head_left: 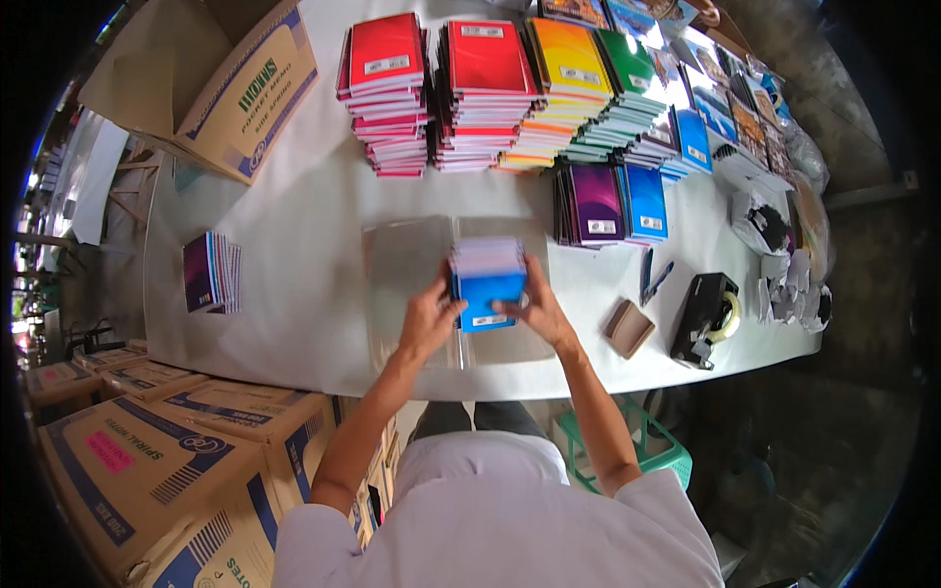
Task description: The person places a small stack of notebooks into a clear plastic sleeve and seals it using adhesive tape.
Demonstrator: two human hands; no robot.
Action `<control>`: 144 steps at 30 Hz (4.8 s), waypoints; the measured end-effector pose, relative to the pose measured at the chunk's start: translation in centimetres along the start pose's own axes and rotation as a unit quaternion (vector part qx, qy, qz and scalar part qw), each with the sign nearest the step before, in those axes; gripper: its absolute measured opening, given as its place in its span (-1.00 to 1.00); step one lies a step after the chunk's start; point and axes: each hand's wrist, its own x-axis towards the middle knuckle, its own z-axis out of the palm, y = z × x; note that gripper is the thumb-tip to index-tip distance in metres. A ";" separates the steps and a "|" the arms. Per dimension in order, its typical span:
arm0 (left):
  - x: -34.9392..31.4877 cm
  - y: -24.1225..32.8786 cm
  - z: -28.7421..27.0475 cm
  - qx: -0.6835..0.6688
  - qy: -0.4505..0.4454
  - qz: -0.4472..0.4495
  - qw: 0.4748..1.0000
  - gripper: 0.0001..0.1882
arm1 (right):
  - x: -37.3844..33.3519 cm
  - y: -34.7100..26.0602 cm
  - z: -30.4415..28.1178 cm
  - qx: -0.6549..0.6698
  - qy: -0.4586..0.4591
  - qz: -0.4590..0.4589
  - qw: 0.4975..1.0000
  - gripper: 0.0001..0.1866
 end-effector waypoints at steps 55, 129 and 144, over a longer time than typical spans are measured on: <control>-2.8 -6.5 -6.5 0.563 0.109 0.134 0.808 -0.53 | -2.1 7.7 0.2 -0.463 0.374 0.140 0.791 -0.56; 0.5 -2.3 1.4 -0.009 0.154 -0.041 0.987 -0.53 | 0.6 0.2 6.1 -0.184 0.141 0.019 0.973 -0.42; 0.3 -2.5 0.8 -0.014 0.125 0.019 0.992 -0.37 | -3.9 -1.5 0.5 -0.495 0.122 -0.222 0.831 -0.65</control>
